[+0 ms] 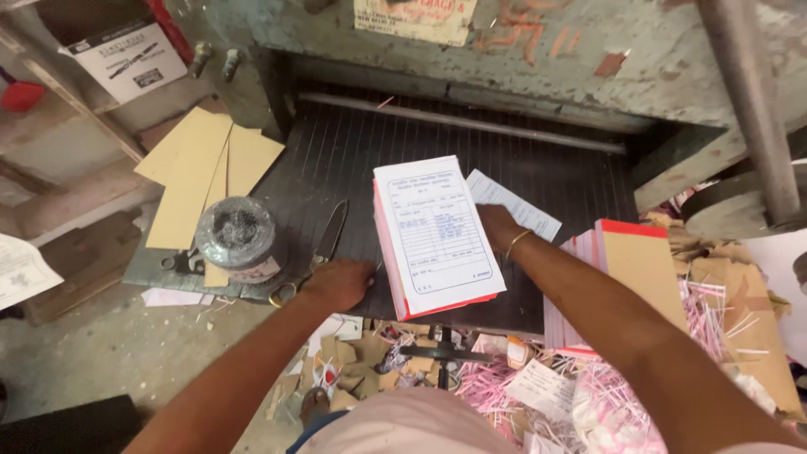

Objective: The person assembles a stack of printed sheets with a pink cover, wraps a black string around the stack to bind it, and trims the excess string with scissors. The person then places the bound notebook aside and handles additional stacks of paper and covers.

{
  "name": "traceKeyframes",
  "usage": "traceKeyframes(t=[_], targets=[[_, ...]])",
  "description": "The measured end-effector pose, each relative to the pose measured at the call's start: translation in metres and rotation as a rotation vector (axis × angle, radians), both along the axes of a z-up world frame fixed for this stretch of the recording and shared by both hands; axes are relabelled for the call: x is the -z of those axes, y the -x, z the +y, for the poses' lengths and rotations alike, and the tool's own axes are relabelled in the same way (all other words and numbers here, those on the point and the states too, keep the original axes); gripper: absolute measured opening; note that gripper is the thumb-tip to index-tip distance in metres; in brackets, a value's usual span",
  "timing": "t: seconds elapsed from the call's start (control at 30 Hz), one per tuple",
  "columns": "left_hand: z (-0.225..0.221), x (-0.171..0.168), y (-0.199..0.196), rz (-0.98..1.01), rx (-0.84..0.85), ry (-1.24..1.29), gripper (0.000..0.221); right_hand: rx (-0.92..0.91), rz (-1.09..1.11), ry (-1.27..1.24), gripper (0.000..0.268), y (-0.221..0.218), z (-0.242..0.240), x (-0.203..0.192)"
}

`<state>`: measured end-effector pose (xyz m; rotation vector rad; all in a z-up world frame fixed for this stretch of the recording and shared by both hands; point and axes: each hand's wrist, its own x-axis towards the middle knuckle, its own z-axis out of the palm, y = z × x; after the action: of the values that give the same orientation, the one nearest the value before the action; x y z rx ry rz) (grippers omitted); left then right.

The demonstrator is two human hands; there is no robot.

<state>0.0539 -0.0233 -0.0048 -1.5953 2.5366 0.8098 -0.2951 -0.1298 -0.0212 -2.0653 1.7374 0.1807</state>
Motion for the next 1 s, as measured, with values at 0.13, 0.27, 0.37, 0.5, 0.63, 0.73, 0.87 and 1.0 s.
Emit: traceKeyframes(t=[0.13,0.27,0.37,0.5,0.63,0.73,0.87,1.0], targets=[[-0.01,-0.004,-0.005,0.058,-0.031,0.031,0.023,0.116,0.006,0.103,0.044,-0.01,-0.013,-0.046],[-0.031,-0.003,-0.017,-0.096,-0.317,0.092,0.021,0.155,-0.2,-0.094,0.048,-0.004,-0.005,-0.057],[-0.043,-0.002,-0.01,-0.082,-0.346,0.159,0.022,0.192,-0.283,-0.183,0.05,0.011,-0.015,-0.048],[-0.029,-0.005,-0.007,-0.035,-0.337,0.033,0.023,0.099,-0.123,-0.064,0.045,0.018,-0.04,-0.03],[-0.012,-0.01,-0.004,-0.052,-0.348,-0.015,0.023,0.071,-0.035,0.222,0.029,0.045,-0.05,-0.044],[-0.009,-0.017,-0.003,-0.009,-0.263,0.065,0.023,0.205,-0.299,0.441,0.026,0.071,-0.057,-0.083],[0.0,-0.033,0.002,0.025,-0.233,0.108,0.025,0.626,-0.901,0.119,0.021,0.05,-0.036,-0.113],[-0.007,-0.06,0.011,0.349,-0.242,0.005,0.036,0.608,-0.821,-0.134,0.026,0.004,0.002,-0.138]])
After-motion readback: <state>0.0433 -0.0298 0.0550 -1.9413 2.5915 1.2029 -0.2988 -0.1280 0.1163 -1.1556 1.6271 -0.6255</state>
